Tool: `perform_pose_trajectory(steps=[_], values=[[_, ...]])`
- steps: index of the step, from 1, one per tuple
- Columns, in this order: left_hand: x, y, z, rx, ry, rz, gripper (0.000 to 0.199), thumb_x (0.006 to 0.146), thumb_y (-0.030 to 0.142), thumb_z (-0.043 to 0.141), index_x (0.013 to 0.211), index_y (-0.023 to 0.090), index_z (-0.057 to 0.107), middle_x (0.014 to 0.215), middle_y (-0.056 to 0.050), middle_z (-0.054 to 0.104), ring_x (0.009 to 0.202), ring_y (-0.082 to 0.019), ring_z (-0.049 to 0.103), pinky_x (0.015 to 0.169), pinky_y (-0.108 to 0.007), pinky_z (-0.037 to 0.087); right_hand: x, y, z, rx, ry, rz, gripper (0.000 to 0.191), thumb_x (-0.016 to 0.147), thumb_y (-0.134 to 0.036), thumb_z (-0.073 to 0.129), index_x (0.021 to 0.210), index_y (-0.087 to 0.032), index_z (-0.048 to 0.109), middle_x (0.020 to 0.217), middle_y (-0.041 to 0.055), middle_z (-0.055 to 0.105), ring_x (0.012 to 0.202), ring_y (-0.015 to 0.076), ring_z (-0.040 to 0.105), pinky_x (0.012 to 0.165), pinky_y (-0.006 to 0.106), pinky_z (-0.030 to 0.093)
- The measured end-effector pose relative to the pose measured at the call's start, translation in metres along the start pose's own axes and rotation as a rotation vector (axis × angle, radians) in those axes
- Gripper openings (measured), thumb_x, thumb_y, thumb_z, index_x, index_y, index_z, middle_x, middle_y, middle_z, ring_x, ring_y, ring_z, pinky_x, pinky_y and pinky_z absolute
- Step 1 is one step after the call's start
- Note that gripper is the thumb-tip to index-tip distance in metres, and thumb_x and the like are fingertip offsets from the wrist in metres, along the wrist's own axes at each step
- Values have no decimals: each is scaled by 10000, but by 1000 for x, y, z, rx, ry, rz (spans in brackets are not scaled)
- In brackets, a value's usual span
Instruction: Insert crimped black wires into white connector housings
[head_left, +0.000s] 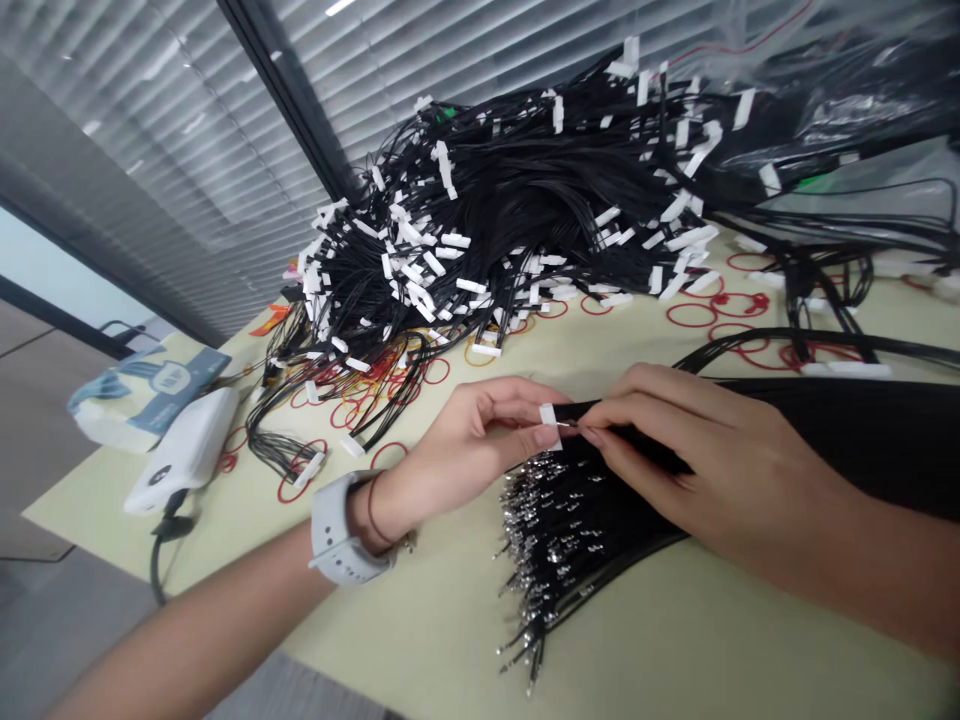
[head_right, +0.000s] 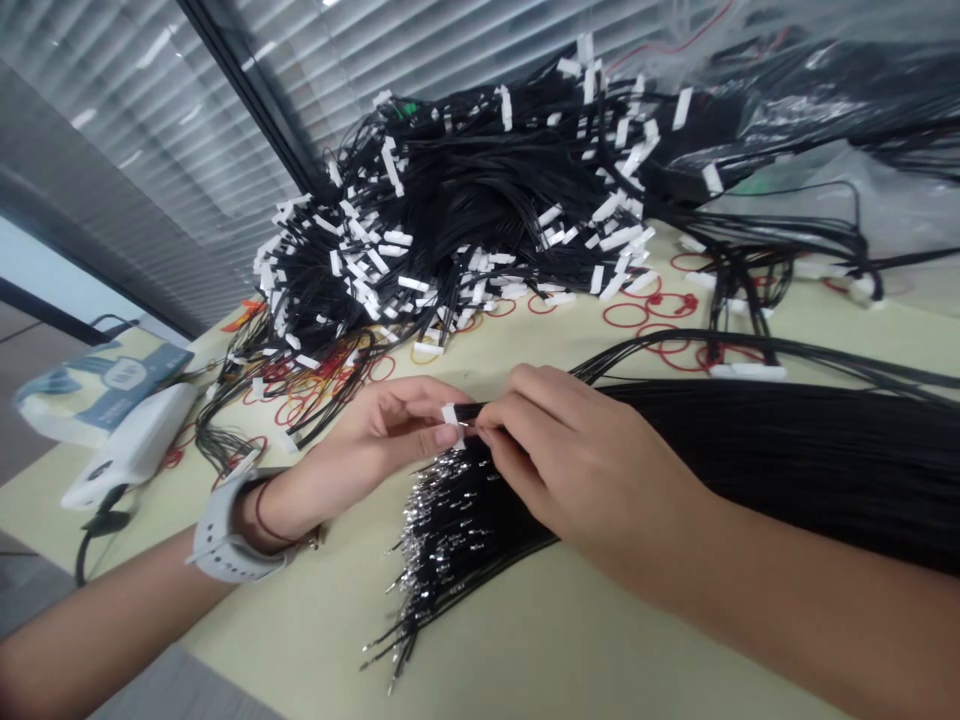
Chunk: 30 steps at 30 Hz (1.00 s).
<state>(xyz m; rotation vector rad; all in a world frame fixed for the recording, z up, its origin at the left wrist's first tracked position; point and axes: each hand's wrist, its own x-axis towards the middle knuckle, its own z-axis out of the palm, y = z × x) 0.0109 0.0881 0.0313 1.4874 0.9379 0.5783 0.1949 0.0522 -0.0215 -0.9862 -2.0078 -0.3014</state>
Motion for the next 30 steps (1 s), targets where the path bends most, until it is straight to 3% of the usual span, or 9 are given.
perform_pose_trajectory(steps=[9, 16, 19, 30], values=[[0, 0, 1, -5, -20, 29, 150, 743, 137, 664, 886, 96, 642, 775, -5, 663, 673, 17, 585, 632, -38, 471, 2, 0, 0, -3, -5, 16, 171, 877, -205, 479, 818, -173, 637, 770, -4, 568, 700, 27, 519, 617, 173, 394], [3, 0, -2, 37, -21, 34, 162, 739, 154, 671, 884, 86, 645, 813, -27, 683, 693, 6, 598, 636, -48, 478, 10, 0, -6, 159, -32, 82, 127, 808, -151, 581, 886, -216, 656, 785, -106, 665, 642, -38, 588, 577, 98, 419], [2, 1, -2, 37, -32, 27, 142, 748, 146, 659, 874, 85, 637, 805, -19, 678, 681, 18, 591, 628, -32, 470, 11, -2, -7, 192, -23, 127, 132, 764, -122, 622, 865, -206, 637, 706, -132, 650, 572, -56, 570, 522, 71, 395], [3, 1, -3, 40, -47, -1, 159, 728, 141, 678, 874, 93, 636, 807, -20, 683, 707, 1, 604, 664, -62, 487, 10, -4, -6, 169, 10, 124, 82, 774, -129, 611, 821, -196, 607, 681, -103, 640, 561, -11, 579, 511, 122, 416]])
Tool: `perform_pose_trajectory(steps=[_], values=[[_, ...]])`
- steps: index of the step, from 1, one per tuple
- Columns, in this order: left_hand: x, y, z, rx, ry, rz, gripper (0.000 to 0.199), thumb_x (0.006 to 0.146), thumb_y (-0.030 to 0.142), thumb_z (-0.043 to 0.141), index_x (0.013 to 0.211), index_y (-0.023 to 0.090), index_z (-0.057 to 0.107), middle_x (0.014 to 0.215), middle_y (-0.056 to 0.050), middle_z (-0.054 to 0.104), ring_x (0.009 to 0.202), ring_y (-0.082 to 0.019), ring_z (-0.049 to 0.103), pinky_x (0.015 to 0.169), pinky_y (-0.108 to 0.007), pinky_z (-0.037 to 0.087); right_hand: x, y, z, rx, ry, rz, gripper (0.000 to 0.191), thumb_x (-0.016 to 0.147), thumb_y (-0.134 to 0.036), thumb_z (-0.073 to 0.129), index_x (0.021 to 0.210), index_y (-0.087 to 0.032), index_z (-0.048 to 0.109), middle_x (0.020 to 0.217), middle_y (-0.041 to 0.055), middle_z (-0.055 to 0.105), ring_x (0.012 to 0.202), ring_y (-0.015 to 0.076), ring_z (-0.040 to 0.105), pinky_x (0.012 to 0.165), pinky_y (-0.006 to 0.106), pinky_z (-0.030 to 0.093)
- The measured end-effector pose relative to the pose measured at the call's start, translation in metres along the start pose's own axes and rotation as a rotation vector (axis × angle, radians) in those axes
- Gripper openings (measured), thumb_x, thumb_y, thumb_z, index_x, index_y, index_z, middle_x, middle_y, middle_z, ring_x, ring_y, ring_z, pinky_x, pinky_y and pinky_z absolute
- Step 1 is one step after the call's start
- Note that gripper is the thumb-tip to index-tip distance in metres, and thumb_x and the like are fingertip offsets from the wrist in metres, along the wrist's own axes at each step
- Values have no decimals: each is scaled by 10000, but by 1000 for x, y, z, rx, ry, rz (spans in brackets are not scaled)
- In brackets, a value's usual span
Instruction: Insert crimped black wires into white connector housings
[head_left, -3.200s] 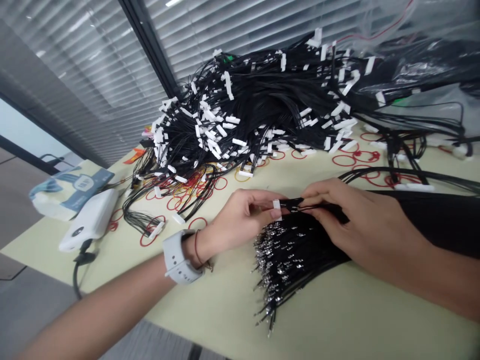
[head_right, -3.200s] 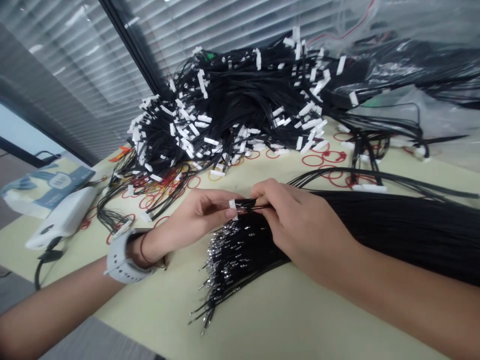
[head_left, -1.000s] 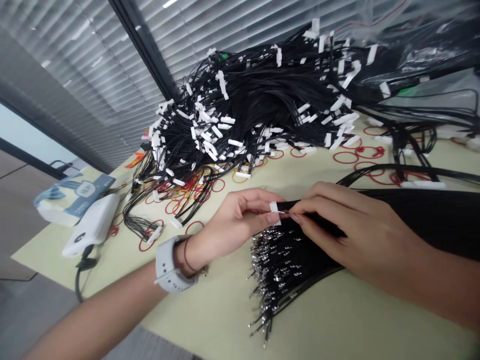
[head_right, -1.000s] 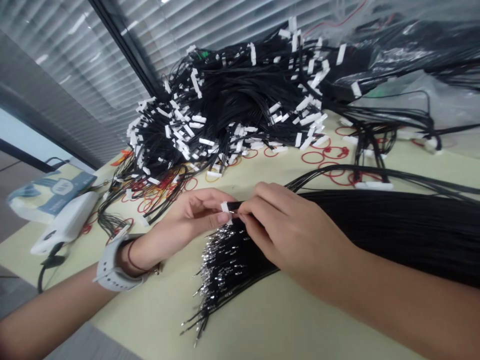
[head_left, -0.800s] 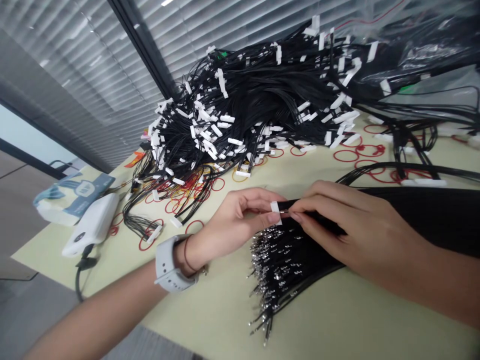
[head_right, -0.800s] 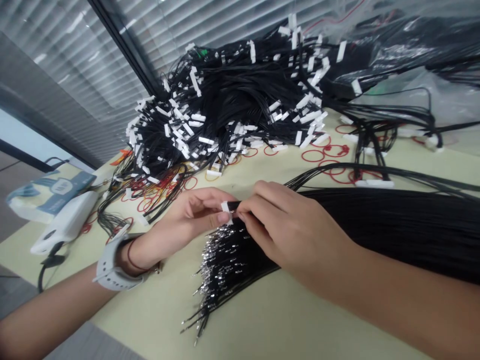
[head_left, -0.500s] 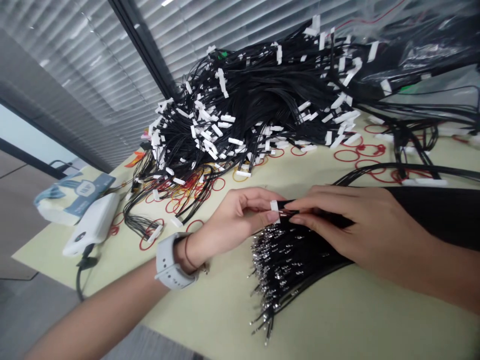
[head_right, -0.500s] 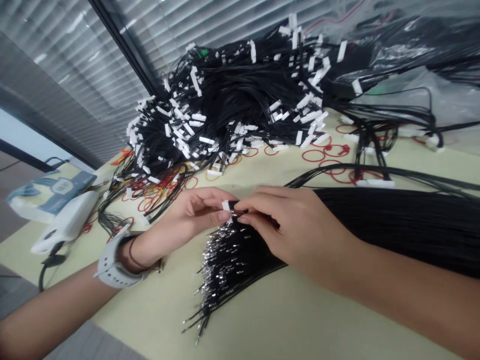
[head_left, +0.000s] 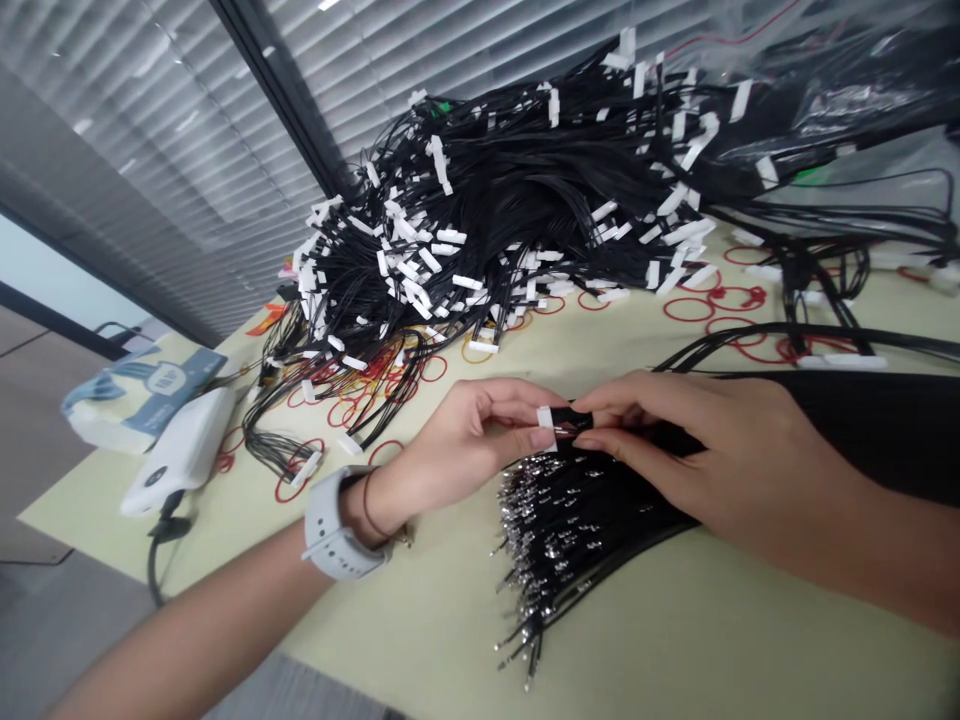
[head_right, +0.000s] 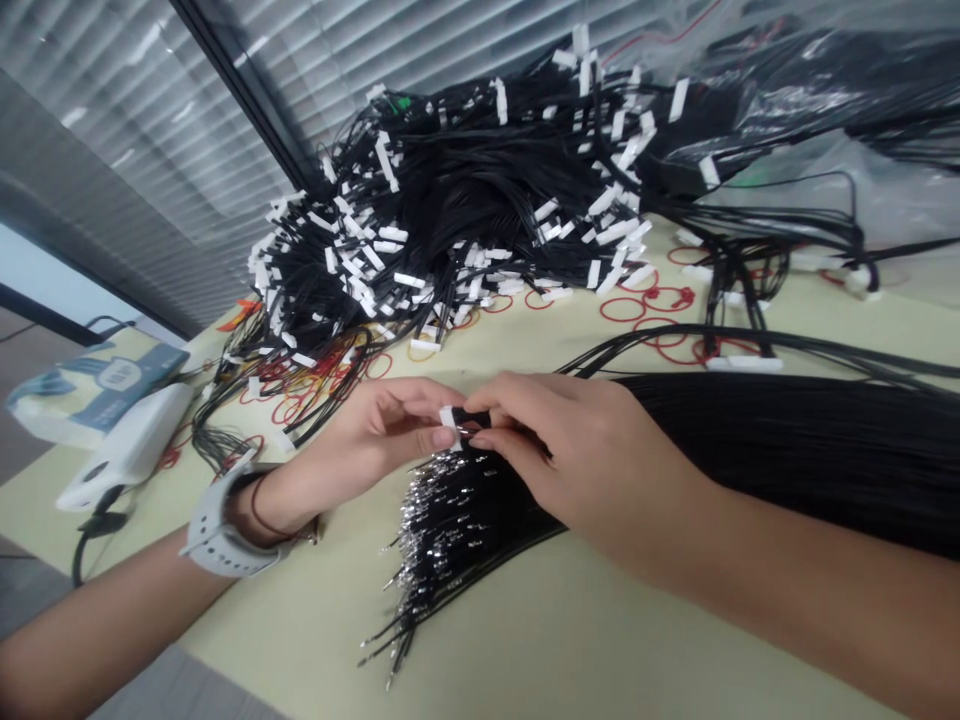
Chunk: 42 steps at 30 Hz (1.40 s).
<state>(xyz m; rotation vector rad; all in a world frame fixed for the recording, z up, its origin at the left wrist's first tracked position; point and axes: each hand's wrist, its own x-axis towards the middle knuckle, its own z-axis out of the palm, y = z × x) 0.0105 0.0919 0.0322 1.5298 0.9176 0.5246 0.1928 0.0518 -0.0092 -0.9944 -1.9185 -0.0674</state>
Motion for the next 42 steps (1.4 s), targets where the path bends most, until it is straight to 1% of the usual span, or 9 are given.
perform_pose_trajectory(steps=[6, 10, 14, 20, 27, 34, 37, 39, 42], values=[[0, 0, 1, 14, -6, -5, 160, 724, 138, 680, 870, 90, 638, 780, -17, 677, 671, 6, 593, 625, -53, 476, -3, 1, 0, -37, 49, -68, 92, 776, -131, 614, 839, -197, 603, 702, -95, 637, 587, -9, 575, 535, 131, 419], [0, -2, 0, 17, -16, -3, 181, 732, 165, 683, 892, 89, 642, 837, -37, 687, 723, -12, 622, 677, -70, 509, -4, 3, 0, -29, 37, -73, 83, 785, -137, 607, 844, -196, 607, 740, -91, 652, 610, -7, 581, 555, 136, 419], [-2, -2, 2, 49, -17, -6, 206, 741, 157, 673, 933, 89, 641, 809, -37, 693, 694, -6, 615, 642, -59, 493, -6, 3, 2, -50, 22, -101, 94, 806, -130, 577, 851, -205, 610, 745, -87, 641, 629, -8, 573, 586, 133, 420], [-8, 1, 7, 185, 2, 83, 157, 725, 196, 702, 865, 126, 685, 822, -5, 708, 726, 11, 625, 706, -46, 513, -10, 2, 2, -41, -15, -117, 148, 841, -123, 513, 823, -205, 635, 744, -55, 625, 677, -5, 579, 586, 117, 431], [-6, -3, 6, 184, -21, 78, 162, 706, 194, 719, 851, 128, 693, 788, -14, 716, 733, -22, 651, 726, -95, 550, -7, 4, -3, 30, -23, -263, 218, 840, -53, 469, 828, -202, 627, 771, -52, 637, 705, 0, 565, 636, 116, 447], [3, -3, 0, 58, 7, 121, 240, 731, 204, 699, 946, 111, 650, 831, -20, 704, 710, 11, 612, 686, -53, 505, -3, 0, -1, -71, 52, -117, 140, 851, -95, 495, 882, -197, 586, 818, -51, 616, 742, -17, 551, 689, 107, 430], [6, -5, -4, 90, 46, 146, 242, 766, 217, 660, 983, 115, 628, 872, -29, 698, 736, 13, 607, 696, -53, 492, 2, -1, -6, -182, 76, -133, 139, 827, -76, 520, 896, -174, 592, 872, -16, 599, 827, 24, 532, 782, 161, 420], [7, -6, -5, 100, 64, 150, 227, 770, 203, 649, 977, 113, 621, 885, -31, 695, 757, 10, 613, 704, -55, 489, 5, -3, -11, -154, -26, -215, 126, 854, -123, 498, 825, -174, 610, 847, -9, 589, 823, 46, 518, 774, 197, 410], [7, -7, -6, 115, 66, 132, 212, 774, 172, 631, 976, 110, 622, 873, -34, 692, 770, 6, 619, 712, -59, 487, 5, -5, -17, 3, -379, -274, 152, 864, -175, 494, 783, -185, 622, 804, -14, 572, 755, 49, 504, 693, 211, 397]])
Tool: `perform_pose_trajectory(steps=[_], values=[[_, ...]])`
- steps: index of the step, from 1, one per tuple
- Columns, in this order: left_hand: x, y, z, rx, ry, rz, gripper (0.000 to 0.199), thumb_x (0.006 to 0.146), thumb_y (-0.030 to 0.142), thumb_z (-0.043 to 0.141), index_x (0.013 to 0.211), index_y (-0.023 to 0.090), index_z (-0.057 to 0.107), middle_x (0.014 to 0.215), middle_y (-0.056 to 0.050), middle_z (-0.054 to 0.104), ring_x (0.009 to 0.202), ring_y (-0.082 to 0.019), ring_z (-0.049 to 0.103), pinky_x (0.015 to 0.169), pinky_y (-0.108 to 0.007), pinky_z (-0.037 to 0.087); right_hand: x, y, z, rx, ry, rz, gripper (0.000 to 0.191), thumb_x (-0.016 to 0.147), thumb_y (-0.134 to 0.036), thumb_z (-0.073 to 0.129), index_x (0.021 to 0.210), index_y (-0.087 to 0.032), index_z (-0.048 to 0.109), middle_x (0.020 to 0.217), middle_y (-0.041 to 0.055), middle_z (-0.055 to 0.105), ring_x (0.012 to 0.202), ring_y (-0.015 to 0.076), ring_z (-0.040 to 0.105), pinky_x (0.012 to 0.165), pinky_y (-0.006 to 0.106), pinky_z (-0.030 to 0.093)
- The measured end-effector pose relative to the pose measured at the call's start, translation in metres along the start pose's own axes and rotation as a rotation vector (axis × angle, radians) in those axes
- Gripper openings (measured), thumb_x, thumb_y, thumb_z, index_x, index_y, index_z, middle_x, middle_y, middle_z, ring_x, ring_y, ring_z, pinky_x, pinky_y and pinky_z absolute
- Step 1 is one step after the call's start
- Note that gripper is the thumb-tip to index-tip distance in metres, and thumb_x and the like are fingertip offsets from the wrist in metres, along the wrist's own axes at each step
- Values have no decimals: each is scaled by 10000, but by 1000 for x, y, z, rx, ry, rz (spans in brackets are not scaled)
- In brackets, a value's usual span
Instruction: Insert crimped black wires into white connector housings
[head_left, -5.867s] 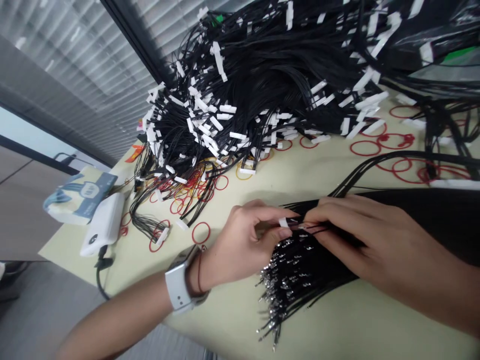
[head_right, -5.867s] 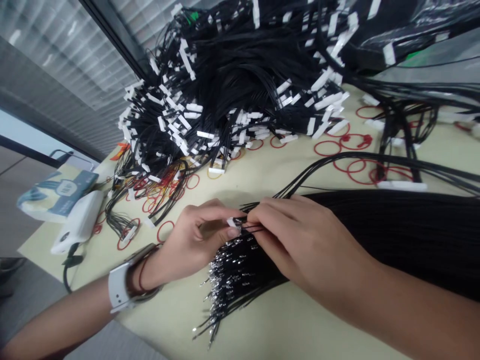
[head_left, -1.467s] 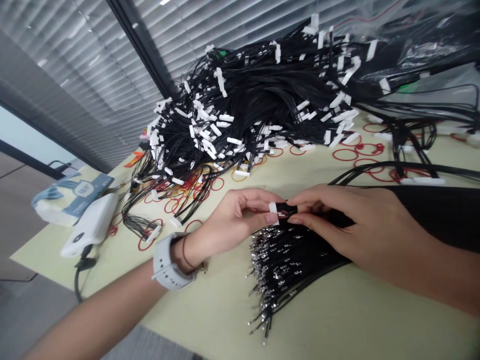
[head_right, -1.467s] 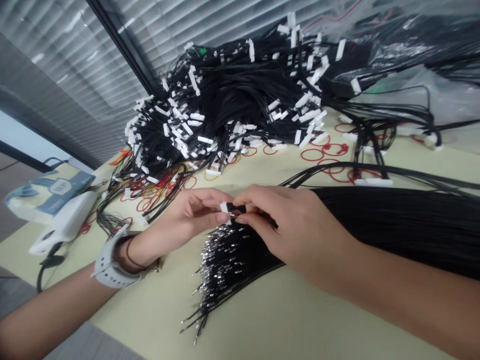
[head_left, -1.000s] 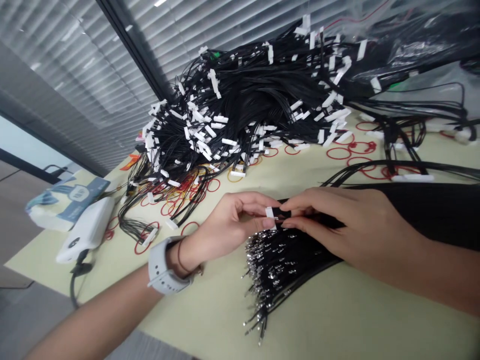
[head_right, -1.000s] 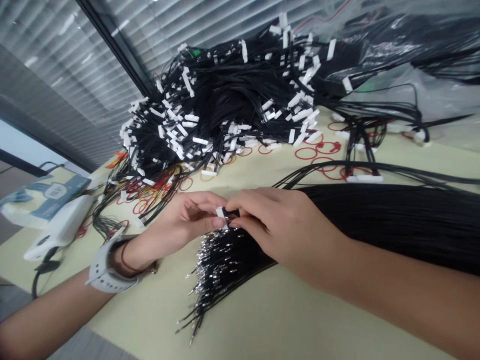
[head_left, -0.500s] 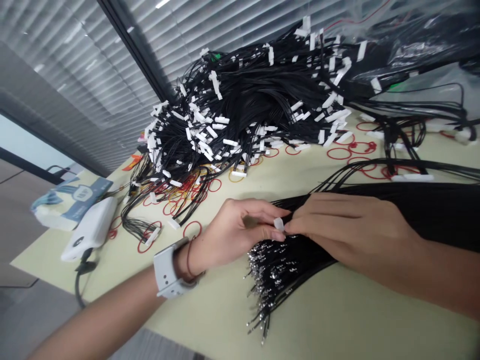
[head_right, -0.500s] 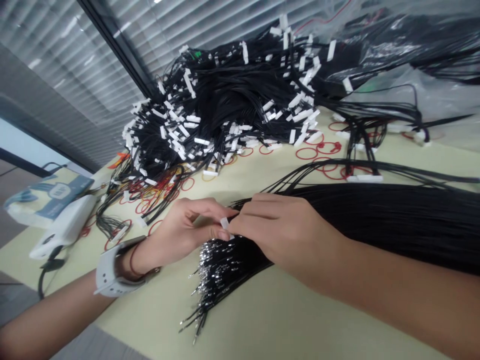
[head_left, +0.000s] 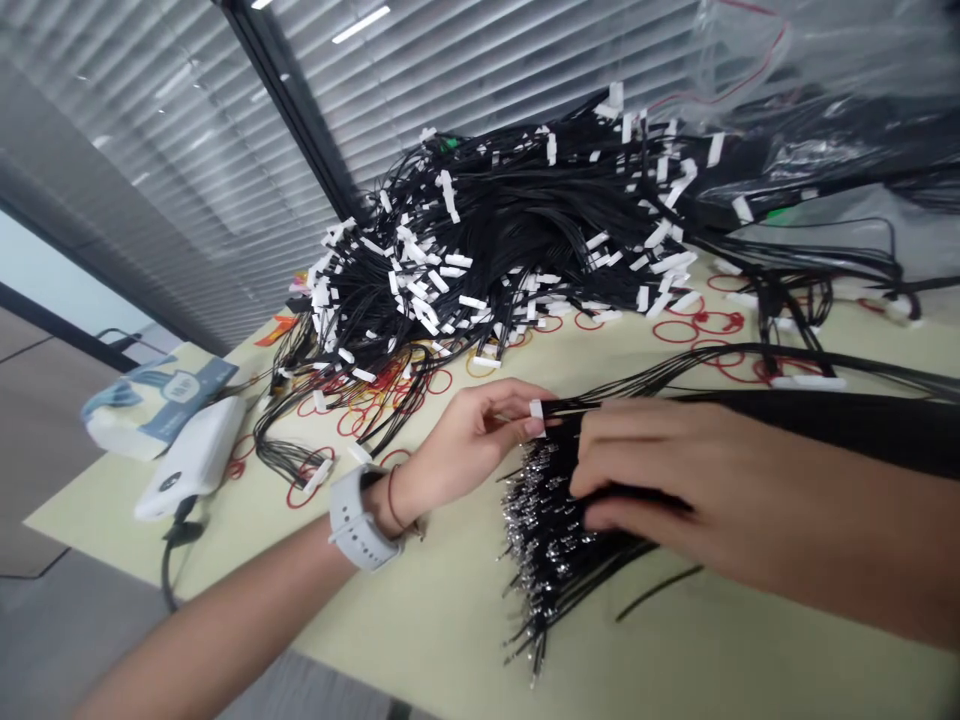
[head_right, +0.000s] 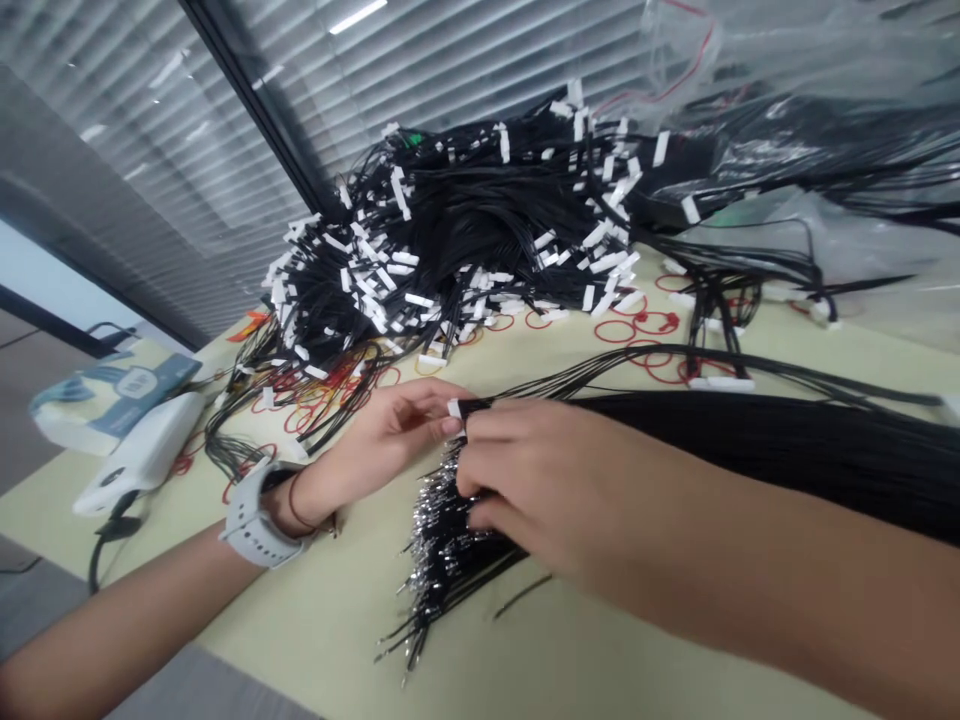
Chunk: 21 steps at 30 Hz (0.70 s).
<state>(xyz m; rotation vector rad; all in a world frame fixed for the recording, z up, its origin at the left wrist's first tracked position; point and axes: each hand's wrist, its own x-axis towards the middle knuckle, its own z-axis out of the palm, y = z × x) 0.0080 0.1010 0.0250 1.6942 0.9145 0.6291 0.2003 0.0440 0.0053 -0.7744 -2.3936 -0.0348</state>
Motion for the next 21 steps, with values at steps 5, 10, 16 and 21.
perform_pose_trajectory(steps=[5, 10, 16, 21], values=[[-2, -1, 0, 82, -6, 17, 238, 782, 233, 629, 999, 135, 637, 948, -44, 691, 809, -4, 619, 739, -79, 493, -15, 1, 6, -21, -168, 36, 196, 828, -85, 394, 763, -175, 556, 797, 11, 532, 748, 88, 464, 693, 252, 383], [-3, -1, -1, 121, 1, 15, 232, 796, 214, 603, 1011, 128, 624, 973, -51, 691, 823, 2, 616, 724, -65, 475, -16, 7, 6, -89, -51, 64, 274, 756, -37, 292, 740, -169, 532, 799, 55, 556, 729, 119, 468, 671, 280, 404], [-2, 0, -3, 102, 28, -10, 226, 785, 210, 623, 992, 120, 611, 909, -40, 686, 747, 15, 598, 662, -57, 454, -3, 13, 1, 33, -18, 296, 218, 879, -187, 392, 834, -192, 605, 806, -17, 624, 697, 35, 567, 626, 164, 441], [-1, 0, -3, 97, 14, -9, 226, 790, 230, 620, 986, 118, 603, 892, -33, 687, 699, 23, 581, 633, -58, 450, 0, 11, -2, 167, 26, 515, 250, 863, -360, 468, 789, -218, 659, 813, -21, 641, 686, 34, 580, 600, 156, 433]])
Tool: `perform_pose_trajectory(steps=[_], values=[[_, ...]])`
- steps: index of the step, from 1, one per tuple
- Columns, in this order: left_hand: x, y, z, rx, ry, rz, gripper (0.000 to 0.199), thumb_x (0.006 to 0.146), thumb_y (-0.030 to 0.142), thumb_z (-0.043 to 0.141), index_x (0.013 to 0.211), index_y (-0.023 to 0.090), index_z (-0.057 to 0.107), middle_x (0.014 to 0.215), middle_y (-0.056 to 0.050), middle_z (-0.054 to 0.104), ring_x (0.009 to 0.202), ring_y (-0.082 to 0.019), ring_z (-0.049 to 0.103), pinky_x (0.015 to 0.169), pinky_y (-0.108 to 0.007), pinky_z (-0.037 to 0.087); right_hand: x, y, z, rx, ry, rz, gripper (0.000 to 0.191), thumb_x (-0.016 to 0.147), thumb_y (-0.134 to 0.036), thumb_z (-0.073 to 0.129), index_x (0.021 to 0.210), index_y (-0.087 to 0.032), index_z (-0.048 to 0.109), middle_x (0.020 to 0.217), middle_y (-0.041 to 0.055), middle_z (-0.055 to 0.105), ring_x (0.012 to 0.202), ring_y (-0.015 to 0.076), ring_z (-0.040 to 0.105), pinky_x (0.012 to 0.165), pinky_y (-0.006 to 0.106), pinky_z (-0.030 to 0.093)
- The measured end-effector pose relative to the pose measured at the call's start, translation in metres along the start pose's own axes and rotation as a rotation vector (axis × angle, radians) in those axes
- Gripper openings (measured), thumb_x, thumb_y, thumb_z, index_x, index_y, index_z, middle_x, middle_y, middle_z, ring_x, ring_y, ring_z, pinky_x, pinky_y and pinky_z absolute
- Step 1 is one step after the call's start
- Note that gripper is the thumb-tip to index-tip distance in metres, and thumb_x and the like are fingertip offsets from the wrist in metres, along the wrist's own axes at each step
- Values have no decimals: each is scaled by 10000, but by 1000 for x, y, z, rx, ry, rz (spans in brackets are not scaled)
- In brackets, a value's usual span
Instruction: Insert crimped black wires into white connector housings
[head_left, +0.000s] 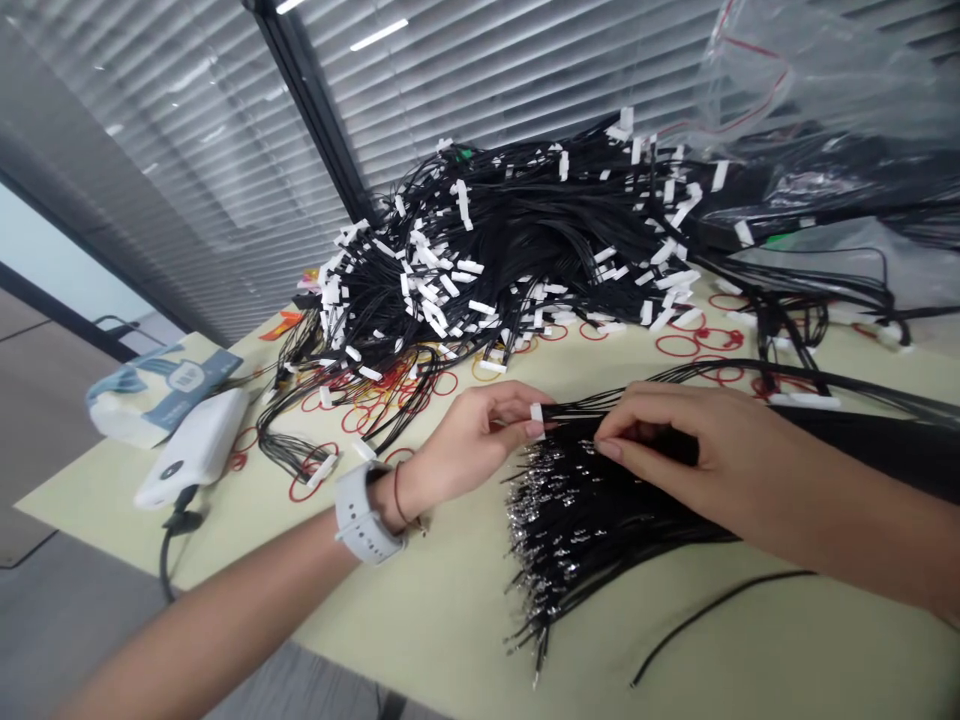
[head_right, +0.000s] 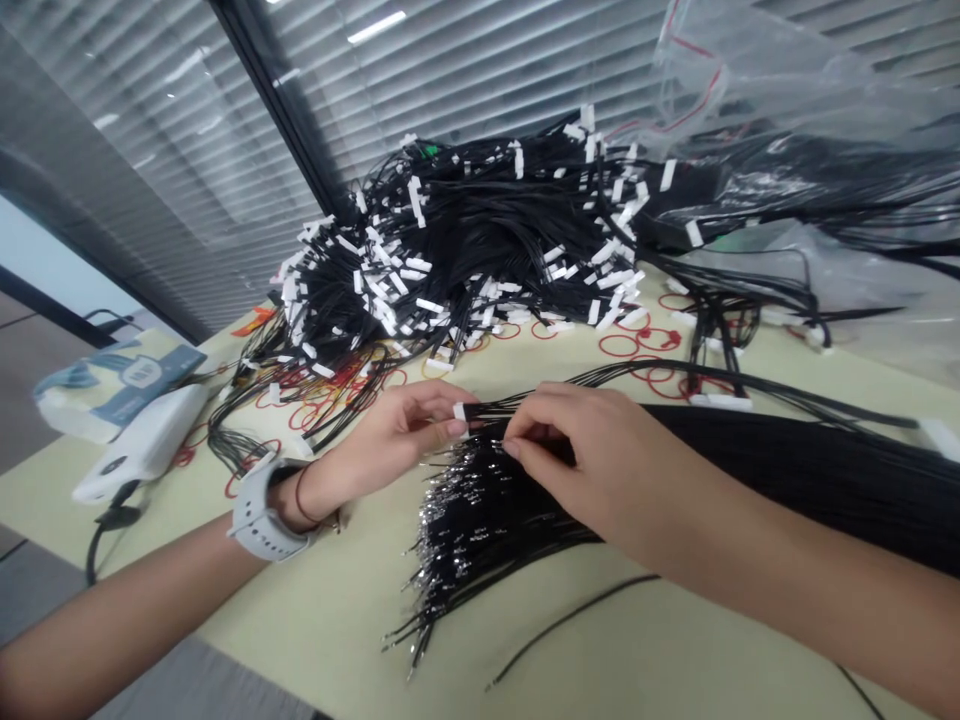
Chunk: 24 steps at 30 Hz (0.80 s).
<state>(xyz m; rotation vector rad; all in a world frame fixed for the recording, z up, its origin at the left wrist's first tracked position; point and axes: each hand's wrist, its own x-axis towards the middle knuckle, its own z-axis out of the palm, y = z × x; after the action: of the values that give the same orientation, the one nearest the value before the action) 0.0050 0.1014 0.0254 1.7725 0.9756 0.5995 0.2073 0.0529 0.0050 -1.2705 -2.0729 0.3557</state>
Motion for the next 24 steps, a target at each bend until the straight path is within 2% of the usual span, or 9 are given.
perform_pose_trajectory(steps=[2, 6, 10, 13, 16, 22, 24], values=[[0, -1, 0, 19, 11, 21, 218, 793, 231, 615, 981, 120, 608, 912, -33, 688, 728, 20, 594, 670, -59, 468, -2, -1, 3, -1, 80, 11, 243, 867, -357, 468, 799, -202, 643, 795, -22, 635, 665, 27, 568, 575, 145, 419], [0, 0, 0, 51, 66, 41, 185, 795, 182, 603, 965, 111, 621, 896, -33, 694, 751, 15, 613, 683, -49, 475, -5, -3, 13, -57, 226, -60, 213, 878, -275, 453, 757, -173, 595, 709, -39, 600, 580, 9, 518, 537, 136, 383], [1, 4, -1, -24, 88, -45, 204, 786, 143, 609, 984, 96, 616, 899, -48, 704, 728, 13, 615, 684, -55, 473, -7, 2, 18, -64, 233, -43, 204, 872, -285, 461, 777, -192, 616, 768, -45, 622, 634, 9, 551, 596, 141, 411], [2, 5, -2, -96, 101, -103, 205, 786, 141, 608, 986, 95, 606, 926, -59, 707, 770, -4, 634, 726, -76, 483, -7, 7, 16, -63, 217, 57, 180, 841, -341, 504, 787, -213, 618, 761, -56, 626, 609, 13, 537, 539, 152, 387], [3, 4, -3, -155, 98, -101, 186, 786, 148, 611, 966, 105, 598, 924, -53, 710, 795, -13, 645, 756, -89, 487, -6, 10, 14, -36, 204, 103, 197, 823, -386, 524, 781, -213, 609, 736, -57, 621, 589, 13, 526, 490, 146, 370], [3, 1, -3, -197, 68, -79, 190, 790, 149, 611, 973, 103, 595, 990, -74, 705, 842, -19, 655, 774, -79, 491, -3, 9, 14, -81, 276, 5, 192, 860, -332, 482, 786, -207, 608, 752, -59, 622, 631, 5, 551, 557, 136, 405], [3, 0, -3, -214, 64, -78, 209, 794, 163, 613, 996, 113, 591, 1002, -72, 704, 868, -29, 660, 797, -91, 499, -2, 10, 14, -99, 289, 0, 164, 851, -306, 496, 781, -204, 604, 731, -68, 621, 589, -9, 533, 525, 123, 389]])
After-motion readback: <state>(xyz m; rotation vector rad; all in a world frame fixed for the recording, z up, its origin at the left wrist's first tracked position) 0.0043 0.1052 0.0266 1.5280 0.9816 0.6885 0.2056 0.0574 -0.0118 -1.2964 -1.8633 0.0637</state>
